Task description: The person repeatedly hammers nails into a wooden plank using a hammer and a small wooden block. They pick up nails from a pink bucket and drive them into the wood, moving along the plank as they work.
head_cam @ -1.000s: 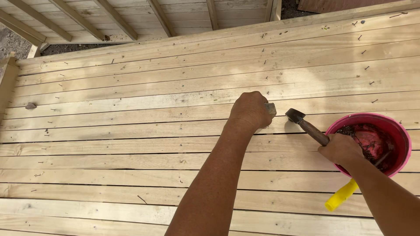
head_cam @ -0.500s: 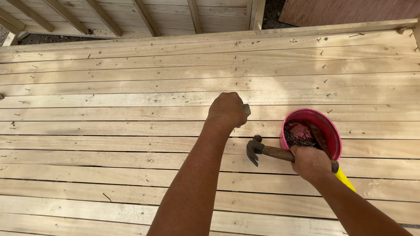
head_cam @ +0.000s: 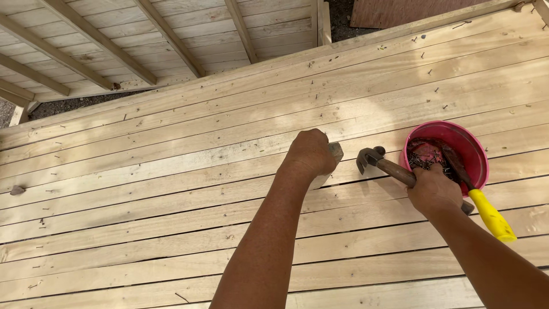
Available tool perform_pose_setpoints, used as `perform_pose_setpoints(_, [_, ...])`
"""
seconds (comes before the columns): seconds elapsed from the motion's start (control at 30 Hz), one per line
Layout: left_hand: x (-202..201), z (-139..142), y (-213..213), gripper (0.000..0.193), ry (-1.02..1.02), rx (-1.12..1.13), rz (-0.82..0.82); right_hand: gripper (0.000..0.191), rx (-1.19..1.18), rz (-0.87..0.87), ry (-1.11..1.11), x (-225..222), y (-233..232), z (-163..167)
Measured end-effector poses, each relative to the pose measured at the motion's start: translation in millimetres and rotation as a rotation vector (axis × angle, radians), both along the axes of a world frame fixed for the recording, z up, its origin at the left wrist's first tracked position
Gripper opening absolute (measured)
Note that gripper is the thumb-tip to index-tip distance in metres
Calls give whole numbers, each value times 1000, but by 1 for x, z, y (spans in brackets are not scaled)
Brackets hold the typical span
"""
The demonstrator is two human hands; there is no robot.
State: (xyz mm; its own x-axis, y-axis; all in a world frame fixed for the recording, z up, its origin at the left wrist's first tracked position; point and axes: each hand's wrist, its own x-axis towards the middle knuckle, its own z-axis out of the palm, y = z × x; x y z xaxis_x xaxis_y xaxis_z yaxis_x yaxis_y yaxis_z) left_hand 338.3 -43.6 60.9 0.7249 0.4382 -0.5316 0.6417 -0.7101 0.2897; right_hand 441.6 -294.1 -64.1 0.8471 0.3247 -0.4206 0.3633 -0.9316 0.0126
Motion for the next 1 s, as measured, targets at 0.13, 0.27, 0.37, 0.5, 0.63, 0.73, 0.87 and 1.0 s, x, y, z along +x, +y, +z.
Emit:
perform_pose_setpoints(0.13, [-4, 1, -14, 32, -76, -87, 43, 52, 85, -120, -8, -29, -12, 11])
perform_pose_setpoints(0.27, [-9, 3, -22, 33, -68, -75, -1, 44, 65, -129, 86, -44, -19, 9])
perform_pose_setpoints(0.37, [-15, 3, -30, 32, -39, -71, -14, 42, 49, -197, 204, -52, -10, -8])
perform_pose_setpoints(0.5, [-18, 6, -45, 29, -68, -45, -15, 46, 158, -265, 391, -74, 2, -35])
perform_pose_setpoints(0.63, [-24, 6, -58, 28, -81, -15, 9, 44, 216, -333, 511, -80, -2, -35])
perform_pose_setpoints(0.73, [-35, -1, -71, 25, -135, 15, 16, 38, 161, -199, 513, -68, -11, -21])
perform_pose_setpoints(0.87, [-51, -8, -92, 22, -129, 66, 13, 34, 83, -141, 563, -61, -18, -7])
perform_pose_setpoints(1.0, [-76, 5, -101, 21, -157, 81, 76, 31, 81, -133, 596, -63, -25, -6])
